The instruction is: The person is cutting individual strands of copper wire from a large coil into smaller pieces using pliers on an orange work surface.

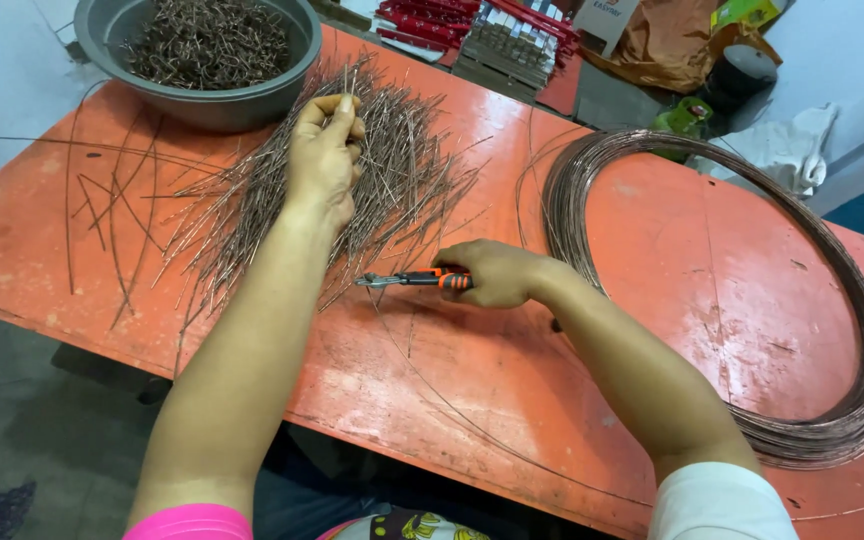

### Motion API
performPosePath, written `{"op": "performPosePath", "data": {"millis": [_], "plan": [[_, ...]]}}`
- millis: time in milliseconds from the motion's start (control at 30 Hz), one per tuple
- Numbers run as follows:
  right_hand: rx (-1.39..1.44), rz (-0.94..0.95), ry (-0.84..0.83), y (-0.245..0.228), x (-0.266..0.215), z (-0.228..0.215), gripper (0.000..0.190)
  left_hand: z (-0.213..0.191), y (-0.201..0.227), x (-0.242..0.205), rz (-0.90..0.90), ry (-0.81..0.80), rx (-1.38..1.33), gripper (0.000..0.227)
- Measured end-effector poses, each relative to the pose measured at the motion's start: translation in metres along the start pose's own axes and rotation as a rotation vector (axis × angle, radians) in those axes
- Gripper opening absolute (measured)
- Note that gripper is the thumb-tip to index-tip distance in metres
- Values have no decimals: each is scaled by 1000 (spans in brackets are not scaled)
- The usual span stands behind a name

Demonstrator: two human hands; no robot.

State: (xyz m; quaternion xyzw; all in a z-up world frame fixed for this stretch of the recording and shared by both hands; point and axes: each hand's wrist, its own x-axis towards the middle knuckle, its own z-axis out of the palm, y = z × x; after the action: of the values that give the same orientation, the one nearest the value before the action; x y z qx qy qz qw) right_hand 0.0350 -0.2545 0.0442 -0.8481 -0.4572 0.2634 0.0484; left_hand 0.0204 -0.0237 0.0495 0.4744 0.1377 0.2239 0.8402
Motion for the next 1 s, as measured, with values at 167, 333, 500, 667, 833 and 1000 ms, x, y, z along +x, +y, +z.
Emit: {"op": "performPosePath", "data": {"millis": [167,333,500,667,833,1000], "plan": [[22,-40,15,1,4,5,18,8,16,-4,-13,-45,21,6],[30,-73,59,10,11,11,15,10,36,-6,-32,-19,124,4],[69,-58,136,9,14,12,16,-16,48,-3,-11,84,-146,6],[167,-12,234,14,19,0,21,-38,20,-29,-39,104,-59,10],[266,18,352,38,35,-7,35,-50,-57,-58,-206,24,-139,11],[321,56,372,43,38,-13,40,-35,-77,-79,-294,-112,-266,11]]}}
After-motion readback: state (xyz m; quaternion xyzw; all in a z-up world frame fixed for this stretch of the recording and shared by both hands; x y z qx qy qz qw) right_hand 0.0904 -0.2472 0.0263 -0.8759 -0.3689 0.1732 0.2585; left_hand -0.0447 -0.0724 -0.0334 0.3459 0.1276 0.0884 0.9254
